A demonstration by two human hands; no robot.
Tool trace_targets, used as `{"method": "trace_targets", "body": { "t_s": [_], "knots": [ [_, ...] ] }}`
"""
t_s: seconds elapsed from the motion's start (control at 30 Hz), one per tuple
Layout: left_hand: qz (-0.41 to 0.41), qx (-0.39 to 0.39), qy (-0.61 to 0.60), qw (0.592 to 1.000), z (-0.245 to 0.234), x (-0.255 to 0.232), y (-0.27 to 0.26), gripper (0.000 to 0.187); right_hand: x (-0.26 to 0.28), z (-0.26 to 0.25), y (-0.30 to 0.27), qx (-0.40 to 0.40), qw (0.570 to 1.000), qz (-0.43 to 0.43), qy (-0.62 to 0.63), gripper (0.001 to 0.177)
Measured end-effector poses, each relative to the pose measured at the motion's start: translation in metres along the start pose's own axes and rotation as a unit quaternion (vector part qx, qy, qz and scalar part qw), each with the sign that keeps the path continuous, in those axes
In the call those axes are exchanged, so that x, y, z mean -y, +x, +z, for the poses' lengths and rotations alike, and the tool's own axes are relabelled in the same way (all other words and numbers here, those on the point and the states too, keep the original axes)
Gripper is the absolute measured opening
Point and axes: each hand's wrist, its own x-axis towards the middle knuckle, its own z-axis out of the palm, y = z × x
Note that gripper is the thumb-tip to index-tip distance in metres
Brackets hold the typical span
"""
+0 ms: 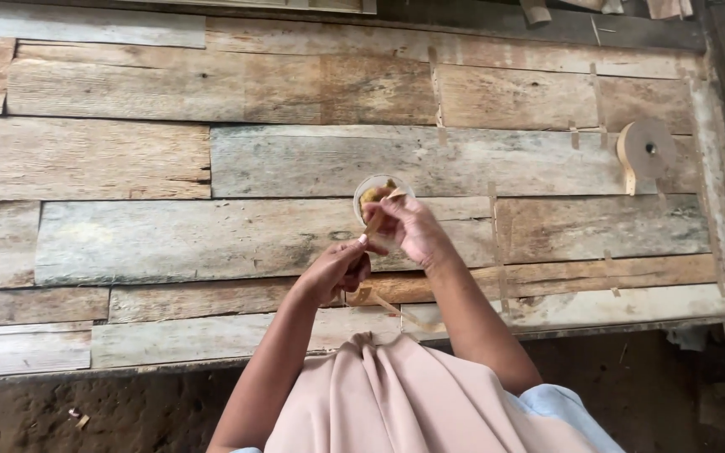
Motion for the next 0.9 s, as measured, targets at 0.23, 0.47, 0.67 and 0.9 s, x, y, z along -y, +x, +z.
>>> {"method": "trace_targets", "body": {
  "t_s": [0.23, 0.47, 0.67, 0.9],
  "knots": [
    [0.006, -0.02, 0.009, 1.0, -0.009, 0.01, 0.007, 0.045, 0.077, -0.025, 0.008, -0.195, 0.906, -0.222, -0.303, 0.031],
    [0.033, -0.152, 0.081, 0.984, -0.008, 0.024, 0.036, 0.04, 0.053, -0.126, 0.081, -0.375, 0.729, 0.011, -0.573, 0.047],
    [0.023, -0.228, 0.166, 0.959, -0.008, 0.028, 0.056, 0.04, 0.073, -0.163, 0.077, -0.43, 0.893, -0.108, -0.079, 0.038],
    [0.023, -0.261, 0.117, 0.958, 0.009, 0.017, 0.057, 0.041, 0.051, -0.051, 0.018, -0.302, 0.8, -0.352, -0.38, 0.037]
  ]
}}
